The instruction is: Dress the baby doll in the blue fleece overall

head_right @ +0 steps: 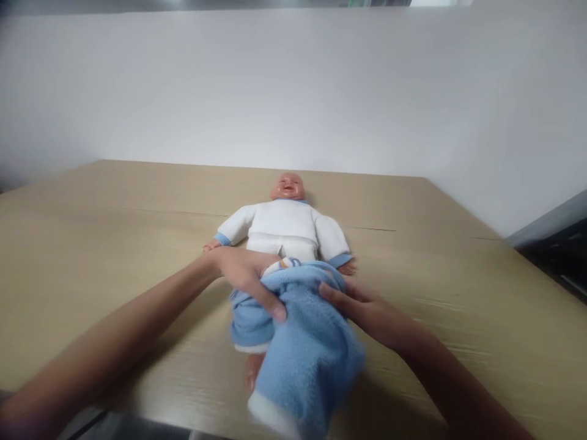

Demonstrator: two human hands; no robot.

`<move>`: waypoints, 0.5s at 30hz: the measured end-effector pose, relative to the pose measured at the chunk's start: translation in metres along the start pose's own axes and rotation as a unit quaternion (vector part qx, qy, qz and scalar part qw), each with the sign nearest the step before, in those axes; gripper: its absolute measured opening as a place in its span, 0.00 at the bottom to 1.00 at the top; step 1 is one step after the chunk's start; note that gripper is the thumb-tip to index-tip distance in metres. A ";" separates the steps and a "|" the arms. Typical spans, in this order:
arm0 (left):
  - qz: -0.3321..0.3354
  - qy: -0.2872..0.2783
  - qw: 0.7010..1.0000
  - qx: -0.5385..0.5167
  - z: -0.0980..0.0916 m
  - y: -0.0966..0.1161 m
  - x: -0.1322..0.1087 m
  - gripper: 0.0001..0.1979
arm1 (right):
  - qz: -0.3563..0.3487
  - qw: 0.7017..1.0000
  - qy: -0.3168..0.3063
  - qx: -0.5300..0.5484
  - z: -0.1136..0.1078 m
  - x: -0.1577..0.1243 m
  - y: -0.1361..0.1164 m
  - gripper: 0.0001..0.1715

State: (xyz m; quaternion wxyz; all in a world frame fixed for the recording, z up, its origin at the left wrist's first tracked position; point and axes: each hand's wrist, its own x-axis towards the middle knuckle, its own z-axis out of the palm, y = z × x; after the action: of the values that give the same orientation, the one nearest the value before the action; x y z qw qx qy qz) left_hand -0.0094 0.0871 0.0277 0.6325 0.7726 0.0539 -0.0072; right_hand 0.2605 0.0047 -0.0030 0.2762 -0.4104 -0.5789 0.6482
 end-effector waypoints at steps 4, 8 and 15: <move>0.030 0.039 0.999 0.017 -0.002 -0.005 0.000 0.17 | 0.028 0.984 -0.170 -0.040 -0.005 -0.012 -0.006 0.42; 0.002 0.025 1.000 -0.017 -0.002 -0.006 -0.002 0.21 | 0.013 0.990 -0.141 0.009 -0.006 -0.015 0.003 0.35; -0.039 0.068 0.995 -0.065 0.001 -0.006 -0.007 0.39 | 0.036 0.998 -0.035 0.042 -0.001 -0.007 0.010 0.33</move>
State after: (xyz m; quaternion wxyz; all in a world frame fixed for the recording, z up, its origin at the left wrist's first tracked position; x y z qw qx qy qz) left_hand -0.0167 0.0867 0.0220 0.6753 0.7260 0.1273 0.0240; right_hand 0.2665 -0.0028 -0.0113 0.2488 -0.3960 -0.5453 0.6957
